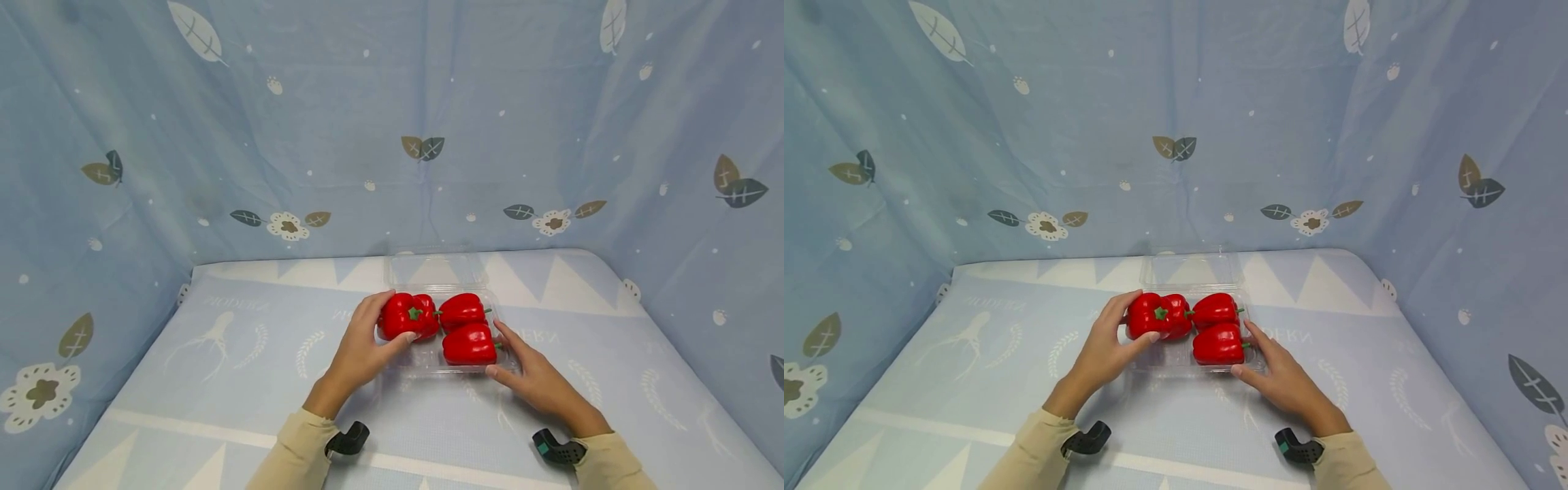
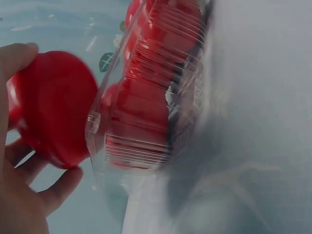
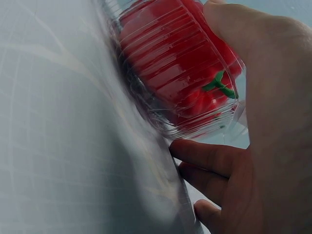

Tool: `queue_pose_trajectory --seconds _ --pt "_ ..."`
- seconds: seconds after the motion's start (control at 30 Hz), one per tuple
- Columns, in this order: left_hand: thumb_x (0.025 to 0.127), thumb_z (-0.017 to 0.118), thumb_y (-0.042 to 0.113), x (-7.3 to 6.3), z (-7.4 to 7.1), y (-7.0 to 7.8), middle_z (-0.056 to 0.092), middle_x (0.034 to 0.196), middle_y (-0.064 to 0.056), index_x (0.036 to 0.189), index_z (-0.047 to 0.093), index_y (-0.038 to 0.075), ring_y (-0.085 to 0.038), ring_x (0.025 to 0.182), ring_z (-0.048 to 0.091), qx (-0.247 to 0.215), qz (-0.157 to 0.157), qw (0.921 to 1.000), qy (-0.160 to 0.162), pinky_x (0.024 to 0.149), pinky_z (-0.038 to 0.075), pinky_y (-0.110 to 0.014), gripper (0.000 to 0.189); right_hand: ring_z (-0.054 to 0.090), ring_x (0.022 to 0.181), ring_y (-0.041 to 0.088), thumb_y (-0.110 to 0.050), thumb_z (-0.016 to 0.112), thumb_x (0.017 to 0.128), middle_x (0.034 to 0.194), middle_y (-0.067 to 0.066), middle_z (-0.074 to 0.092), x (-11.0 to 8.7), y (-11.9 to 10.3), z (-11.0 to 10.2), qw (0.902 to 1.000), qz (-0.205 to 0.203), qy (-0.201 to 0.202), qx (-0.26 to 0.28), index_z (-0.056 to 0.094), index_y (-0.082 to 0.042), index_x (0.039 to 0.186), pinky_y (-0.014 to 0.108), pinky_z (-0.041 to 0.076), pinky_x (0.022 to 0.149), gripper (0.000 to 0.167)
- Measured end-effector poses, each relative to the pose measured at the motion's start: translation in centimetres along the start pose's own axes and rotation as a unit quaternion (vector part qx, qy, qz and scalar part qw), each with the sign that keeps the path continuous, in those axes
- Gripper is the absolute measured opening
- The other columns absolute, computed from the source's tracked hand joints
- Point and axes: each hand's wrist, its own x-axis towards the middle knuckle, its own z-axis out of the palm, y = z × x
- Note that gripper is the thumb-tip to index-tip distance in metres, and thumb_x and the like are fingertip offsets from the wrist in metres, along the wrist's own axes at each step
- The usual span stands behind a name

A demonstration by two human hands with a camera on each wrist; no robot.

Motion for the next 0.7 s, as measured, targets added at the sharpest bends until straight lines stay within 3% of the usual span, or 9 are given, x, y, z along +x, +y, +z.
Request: queue_pose_trajectory --seconds 0.23,0.7 --pt "0.087 0.081 0.034 0.1 0.2 0.4 0.054 0.145 -0.007 0.149 0.05 0.008 -0.025 0.134 0.049 0.029 0.014 0.9978 -0.057 0.105 0.05 -0.046 0.074 0.045 0.139 0.046 -0.051 0.069 0.093 0.151 0.023 0.05 0.0 -0.1 0.0 1.0 -0.002 0.001 -0.001 0.023 -0.024 0.165 0.077 0.034 0.103 0.09" --pt "0.085 0.083 0.045 -0.3 0.6 1.4 0.057 0.142 -0.005 0.149 0.054 0.013 -0.024 0.128 0.055 0.108 0.034 0.9897 -0.087 0.098 0.055 -0.041 0.077 0.044 0.14 0.046 -0.05 0.07 0.092 0.151 0.022 0.05 0.0 -0.2 0.0 1.0 -0.002 0.002 0.006 0.024 -0.023 0.164 0.077 0.033 0.104 0.09"
